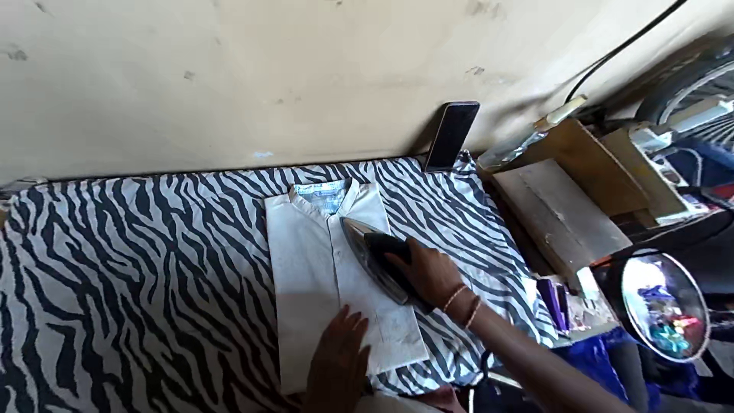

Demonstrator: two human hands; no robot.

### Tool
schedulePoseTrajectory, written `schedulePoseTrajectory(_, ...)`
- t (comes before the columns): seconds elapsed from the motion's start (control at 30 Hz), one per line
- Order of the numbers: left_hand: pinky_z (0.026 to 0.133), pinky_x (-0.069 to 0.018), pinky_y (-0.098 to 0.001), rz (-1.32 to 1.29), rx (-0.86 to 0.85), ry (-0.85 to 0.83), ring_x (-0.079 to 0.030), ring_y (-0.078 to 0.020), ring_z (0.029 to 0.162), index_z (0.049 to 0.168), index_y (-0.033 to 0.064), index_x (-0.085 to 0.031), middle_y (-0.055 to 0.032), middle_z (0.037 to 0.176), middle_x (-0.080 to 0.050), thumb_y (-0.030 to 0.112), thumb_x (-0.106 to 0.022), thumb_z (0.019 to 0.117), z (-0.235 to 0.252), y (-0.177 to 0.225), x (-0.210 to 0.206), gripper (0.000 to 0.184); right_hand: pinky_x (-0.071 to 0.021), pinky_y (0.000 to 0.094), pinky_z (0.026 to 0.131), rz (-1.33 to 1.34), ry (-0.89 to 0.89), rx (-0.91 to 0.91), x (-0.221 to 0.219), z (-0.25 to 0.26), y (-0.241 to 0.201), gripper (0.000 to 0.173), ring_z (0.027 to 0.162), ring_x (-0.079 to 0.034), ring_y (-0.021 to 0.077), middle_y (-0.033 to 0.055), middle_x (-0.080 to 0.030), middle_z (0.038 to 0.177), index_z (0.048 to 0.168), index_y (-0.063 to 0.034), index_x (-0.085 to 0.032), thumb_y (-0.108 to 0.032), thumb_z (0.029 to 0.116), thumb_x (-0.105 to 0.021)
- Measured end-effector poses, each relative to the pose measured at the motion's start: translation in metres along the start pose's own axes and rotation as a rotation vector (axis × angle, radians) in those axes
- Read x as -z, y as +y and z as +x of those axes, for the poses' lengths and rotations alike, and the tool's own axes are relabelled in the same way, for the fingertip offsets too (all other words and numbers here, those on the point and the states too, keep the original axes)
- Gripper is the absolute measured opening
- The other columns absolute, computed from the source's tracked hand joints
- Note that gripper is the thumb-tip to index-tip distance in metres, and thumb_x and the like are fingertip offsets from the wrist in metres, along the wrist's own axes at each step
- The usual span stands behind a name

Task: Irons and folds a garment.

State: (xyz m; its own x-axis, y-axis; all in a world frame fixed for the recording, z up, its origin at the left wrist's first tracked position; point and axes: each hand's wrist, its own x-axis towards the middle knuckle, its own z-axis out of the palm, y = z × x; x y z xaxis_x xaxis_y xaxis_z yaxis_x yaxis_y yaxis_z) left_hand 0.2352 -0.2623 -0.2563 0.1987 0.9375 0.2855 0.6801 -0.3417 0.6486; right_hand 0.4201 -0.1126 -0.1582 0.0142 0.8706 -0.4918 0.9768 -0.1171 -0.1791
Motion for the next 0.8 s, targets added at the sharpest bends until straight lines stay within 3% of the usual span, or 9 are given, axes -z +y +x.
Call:
schedulePoseTrajectory(0.13, 0.117, -0.0272, -0.0651, 0.087, -0.119, -0.139, -0.043, -0.0288, 0.147, 0.142, 0.0118, -0.061, -0.0059, 0.153, -0.053, 0.034, -0.055, 0.0999, -0.015, -0.015, -0.029, 0.048, -0.0521, 0.0671, 0.083, -0.142, 0.013, 0.202, 0.007, 0.011, 0.023, 0.062, 0.097, -0.069, 0.0528, 0.0308, -0.070, 0.098, 0.129, 0.0026, -0.060, -0.053, 0.1030, -0.056)
schedulePoseTrajectory(0.2, 0.117, -0.0262, -0.0648, 0.184, -0.149, -0.132, -0.042, -0.0253, 0.148, 0.142, 0.0172, -0.061, -0.0027, 0.154, -0.053, 0.041, -0.042, 0.1042, -0.026, -0.022, -0.042, 0.049, -0.0510, 0.0674, 0.087, -0.174, -0.016, 0.237, 0.015, 0.020, 0.008, 0.062, 0.102, -0.068, 0.0533, 0.0321, -0.070, 0.105, 0.134, 0.0027, -0.060, -0.051, 0.1039, -0.056)
schedulePoseTrajectory(0.3, 0.119, -0.0211, -0.0638, 0.257, -0.174, -0.169, -0.038, -0.0243, 0.150, 0.144, 0.0227, -0.059, -0.0019, 0.157, -0.049, 0.043, -0.034, 0.1066, -0.026, -0.024, -0.042, 0.050, -0.0512, 0.0651, 0.089, -0.195, -0.010, 0.278, 0.021, 0.044, -0.020, 0.060, 0.107, -0.068, 0.0496, 0.0289, -0.071, 0.109, 0.132, -0.0010, -0.061, -0.053, 0.1041, -0.054)
schedulePoseTrajectory(0.4, 0.119, -0.0199, -0.0642, 0.255, -0.178, -0.191, -0.038, -0.0254, 0.150, 0.144, 0.0229, -0.059, -0.0029, 0.157, -0.050, 0.042, -0.035, 0.1065, -0.027, -0.025, -0.040, 0.049, -0.0519, 0.0653, 0.086, -0.173, -0.013, 0.264, 0.015, 0.041, -0.011, 0.060, 0.104, -0.069, 0.0499, 0.0290, -0.070, 0.106, 0.131, -0.0008, -0.060, -0.054, 0.1037, -0.054)
schedulePoseTrajectory(0.5, 0.119, -0.0194, -0.0650, 0.238, -0.173, -0.219, -0.038, -0.0268, 0.150, 0.145, 0.0223, -0.058, -0.0038, 0.156, -0.050, 0.041, -0.036, 0.1066, -0.026, -0.026, -0.038, 0.048, -0.0522, 0.0672, 0.085, -0.109, 0.055, 0.097, 0.010, 0.025, 0.013, 0.062, 0.102, -0.069, 0.0526, 0.0314, -0.070, 0.104, 0.132, 0.0025, -0.059, -0.052, 0.1042, -0.054)
schedulePoseTrajectory(0.6, 0.117, -0.0211, -0.0661, 0.251, -0.167, -0.225, -0.039, -0.0282, 0.149, 0.145, 0.0218, -0.058, -0.0043, 0.157, -0.049, 0.042, -0.033, 0.1068, -0.028, -0.023, -0.037, 0.050, -0.0494, 0.0649, 0.093, -0.053, 0.038, -0.040, 0.024, 0.033, -0.002, 0.064, 0.112, -0.066, 0.0501, 0.0312, -0.069, 0.113, 0.133, 0.0032, -0.058, -0.054, 0.1054, -0.051)
schedulePoseTrajectory(0.67, 0.118, -0.0204, -0.0663, 0.252, -0.167, -0.241, -0.038, -0.0281, 0.150, 0.145, 0.0220, -0.058, -0.0041, 0.157, -0.049, 0.042, -0.032, 0.1075, -0.026, -0.022, -0.035, 0.050, -0.0499, 0.0639, 0.094, -0.019, 0.053, -0.002, 0.031, 0.054, -0.021, 0.062, 0.112, -0.066, 0.0484, 0.0298, -0.069, 0.113, 0.133, 0.0026, -0.059, -0.052, 0.1049, -0.053)
schedulePoseTrajectory(0.8, 0.118, -0.0202, -0.0647, 0.261, -0.165, -0.228, -0.040, -0.0271, 0.149, 0.143, 0.0236, -0.059, -0.0029, 0.155, -0.052, 0.043, -0.032, 0.1068, -0.026, -0.024, -0.036, 0.050, -0.0541, 0.0662, 0.079, -0.005, 0.213, 0.177, 0.041, 0.099, -0.039, 0.056, 0.098, -0.070, 0.0496, 0.0277, -0.071, 0.100, 0.122, 0.0007, -0.064, -0.051, 0.1027, -0.059)
